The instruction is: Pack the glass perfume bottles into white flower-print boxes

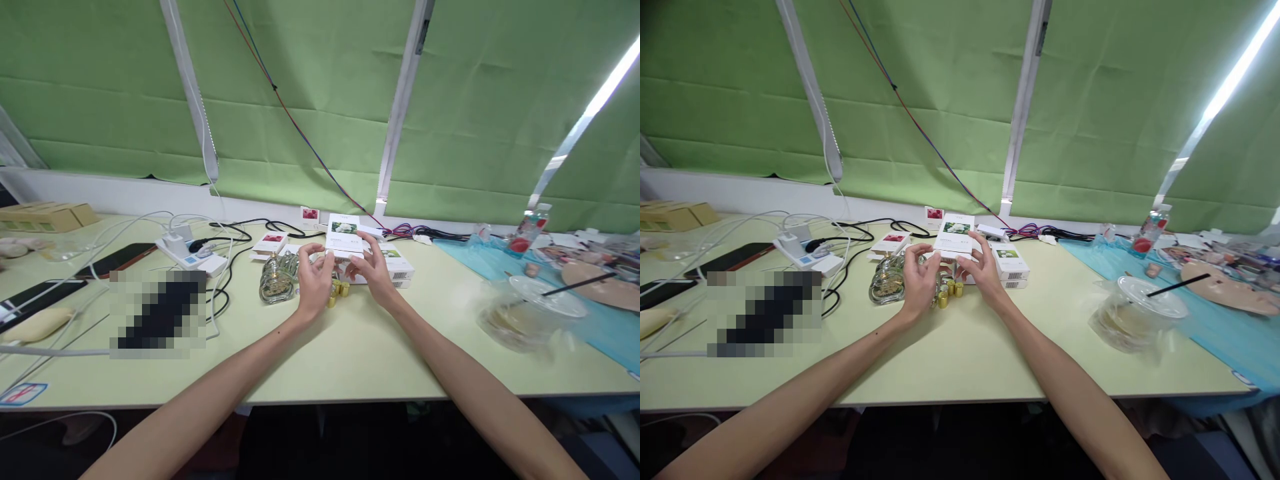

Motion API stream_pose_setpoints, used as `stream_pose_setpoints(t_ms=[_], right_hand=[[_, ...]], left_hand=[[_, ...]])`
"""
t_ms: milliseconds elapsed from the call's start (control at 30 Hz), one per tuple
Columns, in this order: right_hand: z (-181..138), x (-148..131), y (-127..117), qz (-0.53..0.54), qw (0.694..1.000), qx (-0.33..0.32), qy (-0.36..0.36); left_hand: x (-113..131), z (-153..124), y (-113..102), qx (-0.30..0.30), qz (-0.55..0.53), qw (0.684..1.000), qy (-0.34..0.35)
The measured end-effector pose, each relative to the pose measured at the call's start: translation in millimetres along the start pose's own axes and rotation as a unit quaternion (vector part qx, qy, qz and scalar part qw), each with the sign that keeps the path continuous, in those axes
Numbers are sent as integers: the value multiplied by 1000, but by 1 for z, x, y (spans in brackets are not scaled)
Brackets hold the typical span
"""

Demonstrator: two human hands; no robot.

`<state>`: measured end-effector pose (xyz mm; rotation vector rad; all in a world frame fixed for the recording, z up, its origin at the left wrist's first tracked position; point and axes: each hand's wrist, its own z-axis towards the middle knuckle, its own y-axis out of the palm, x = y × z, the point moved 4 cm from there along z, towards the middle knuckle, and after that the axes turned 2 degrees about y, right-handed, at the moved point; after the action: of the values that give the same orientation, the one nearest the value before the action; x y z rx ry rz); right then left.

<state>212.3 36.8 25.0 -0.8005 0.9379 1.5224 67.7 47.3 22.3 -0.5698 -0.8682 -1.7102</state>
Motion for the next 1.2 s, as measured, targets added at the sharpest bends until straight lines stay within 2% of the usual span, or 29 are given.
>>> stream_pose_setpoints(t_ms=[133, 467, 767, 1200], right_hand=[[0, 1, -1, 3, 1000, 2, -1], [0, 0, 0, -6, 1000, 1, 3], [0, 1, -1, -7, 1000, 3, -5], [0, 2, 0, 2, 1000, 1, -2]], left_hand=[[-1, 0, 0, -1, -1, 1000, -4], [-1, -3, 3, -51, -25, 998, -32], [-1, -3, 3, -37, -40, 997, -60], [-1, -4, 3, -39, -37, 997, -61]])
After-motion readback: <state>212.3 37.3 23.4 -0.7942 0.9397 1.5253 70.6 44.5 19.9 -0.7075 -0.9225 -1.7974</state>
